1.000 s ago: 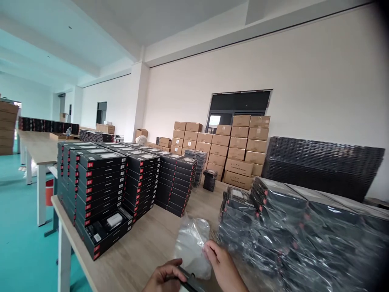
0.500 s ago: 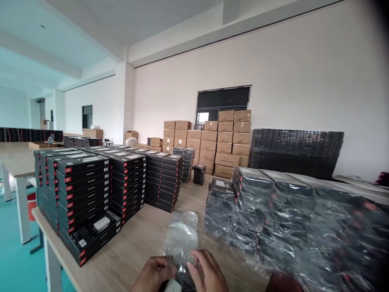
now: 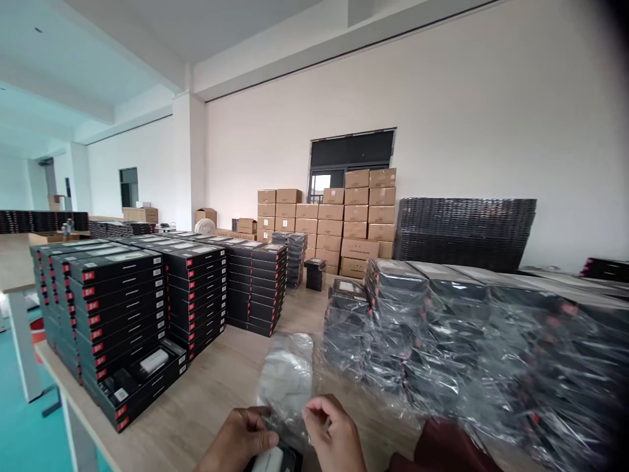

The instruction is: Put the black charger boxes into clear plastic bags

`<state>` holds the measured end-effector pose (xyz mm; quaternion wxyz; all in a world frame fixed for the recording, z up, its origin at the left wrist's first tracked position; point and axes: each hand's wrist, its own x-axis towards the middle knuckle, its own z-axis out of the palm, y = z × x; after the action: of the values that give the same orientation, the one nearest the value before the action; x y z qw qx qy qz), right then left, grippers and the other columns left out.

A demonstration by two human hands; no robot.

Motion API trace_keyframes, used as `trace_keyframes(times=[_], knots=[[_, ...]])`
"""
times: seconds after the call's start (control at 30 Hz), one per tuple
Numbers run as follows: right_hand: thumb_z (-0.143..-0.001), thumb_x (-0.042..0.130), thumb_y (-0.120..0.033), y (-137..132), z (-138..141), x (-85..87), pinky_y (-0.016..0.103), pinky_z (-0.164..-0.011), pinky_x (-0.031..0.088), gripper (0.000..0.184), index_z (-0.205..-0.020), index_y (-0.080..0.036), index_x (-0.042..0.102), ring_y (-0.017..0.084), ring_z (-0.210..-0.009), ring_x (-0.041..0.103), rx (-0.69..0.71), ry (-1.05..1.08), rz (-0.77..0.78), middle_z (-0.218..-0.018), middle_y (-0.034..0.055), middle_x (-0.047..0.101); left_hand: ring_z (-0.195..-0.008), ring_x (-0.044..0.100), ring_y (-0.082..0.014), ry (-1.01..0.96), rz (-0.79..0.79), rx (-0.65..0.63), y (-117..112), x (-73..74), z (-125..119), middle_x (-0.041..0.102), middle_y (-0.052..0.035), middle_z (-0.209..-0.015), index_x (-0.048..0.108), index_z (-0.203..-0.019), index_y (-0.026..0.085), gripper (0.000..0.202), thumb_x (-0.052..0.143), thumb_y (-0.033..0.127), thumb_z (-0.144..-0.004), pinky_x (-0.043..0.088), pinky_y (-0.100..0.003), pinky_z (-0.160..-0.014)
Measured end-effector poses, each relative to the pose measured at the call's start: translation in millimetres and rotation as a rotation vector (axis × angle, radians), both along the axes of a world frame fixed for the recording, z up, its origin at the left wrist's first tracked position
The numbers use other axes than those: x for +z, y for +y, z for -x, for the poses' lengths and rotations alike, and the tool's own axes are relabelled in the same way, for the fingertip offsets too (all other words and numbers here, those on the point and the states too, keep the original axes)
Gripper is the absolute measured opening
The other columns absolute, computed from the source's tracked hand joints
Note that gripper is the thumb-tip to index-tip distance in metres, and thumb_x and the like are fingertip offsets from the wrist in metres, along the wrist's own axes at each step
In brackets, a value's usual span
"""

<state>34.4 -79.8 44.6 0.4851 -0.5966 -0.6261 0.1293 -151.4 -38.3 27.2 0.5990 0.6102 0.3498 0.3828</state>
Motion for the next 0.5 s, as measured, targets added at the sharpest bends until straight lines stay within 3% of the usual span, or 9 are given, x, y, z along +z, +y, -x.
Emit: trace_keyframes(times=[0.07, 0.17, 0.3, 0.33, 0.4, 0.5], knots=[[-0.072, 0.054, -0.02, 0, 1, -1.5, 0.027, -0.068, 0.047, 0.007, -0.072, -0.022, 0.061, 0.02, -0.072, 0.062, 0.014, -0.094, -0.054, -0.075, 0.0022, 0.065, -0.098, 0.058, -0.0283, 0.075, -0.01, 0.031, 0, 3.5, 3, 0.069, -0.0073, -0.095, 0.064, -0.053, 0.015, 0.039, 0.077, 0.052, -0.058, 0.038, -0.033, -0.089], [-0.07, 0.051, -0.015, 2, 1, -4.7, 0.026, -0.066, 0.047, 0.012, -0.072, -0.023, 0.059, 0.019, -0.072, 0.062, 0.088, -0.169, -0.089, -0.076, 0.0016, 0.064, -0.109, 0.055, -0.0318, 0.177, -0.045, 0.061, -1, 10.6, 7, 0.068, -0.0104, -0.106, 0.064, -0.059, 0.016, 0.037, 0.07, 0.053, -0.065, 0.036, -0.036, -0.094], [-0.079, 0.045, -0.026, 10, -14, -8.3, 0.026, -0.058, 0.047, 0.013, -0.073, -0.023, 0.056, 0.017, -0.059, 0.06, -0.154, 0.011, -0.146, -0.067, 0.001, 0.063, -0.117, 0.051, -0.03, 0.231, -0.088, 0.085, -5, 14.1, 18, 0.063, -0.0091, -0.121, 0.067, -0.073, 0.018, 0.026, 0.067, 0.044, -0.071, 0.035, -0.035, -0.098], [-0.079, 0.045, -0.028, 11, -19, -9.4, 0.026, -0.058, 0.047, 0.013, -0.076, -0.023, 0.057, 0.017, -0.059, 0.06, -0.224, 0.053, -0.171, -0.067, 0.0012, 0.063, -0.115, 0.053, -0.0287, 0.192, -0.05, 0.09, -6, 13.0, 22, 0.061, -0.0075, -0.125, 0.068, -0.084, 0.02, 0.026, 0.069, 0.041, -0.069, 0.038, -0.034, -0.095], [-0.08, 0.046, -0.032, 13, -26, -12.6, 0.026, -0.059, 0.048, 0.015, -0.078, -0.023, 0.058, 0.018, -0.061, 0.061, -0.29, 0.077, -0.215, -0.07, 0.0021, 0.065, -0.104, 0.06, -0.0263, 0.033, 0.086, 0.097, -8, 8.8, 32, 0.058, -0.0051, -0.128, 0.061, -0.109, 0.026, 0.049, 0.075, 0.036, -0.063, 0.043, -0.034, -0.088], [-0.082, 0.048, -0.036, 13, -23, -20.0, 0.026, -0.06, 0.047, 0.02, -0.075, -0.023, 0.061, 0.018, -0.061, 0.061, -0.215, 0.008, -0.191, -0.068, 0.0019, 0.065, -0.092, 0.064, -0.0266, -0.254, 0.288, 0.007, -10, -0.6, 46, 0.065, -0.0074, -0.112, 0.057, -0.114, 0.023, 0.064, 0.081, 0.035, -0.056, 0.046, -0.037, -0.081]])
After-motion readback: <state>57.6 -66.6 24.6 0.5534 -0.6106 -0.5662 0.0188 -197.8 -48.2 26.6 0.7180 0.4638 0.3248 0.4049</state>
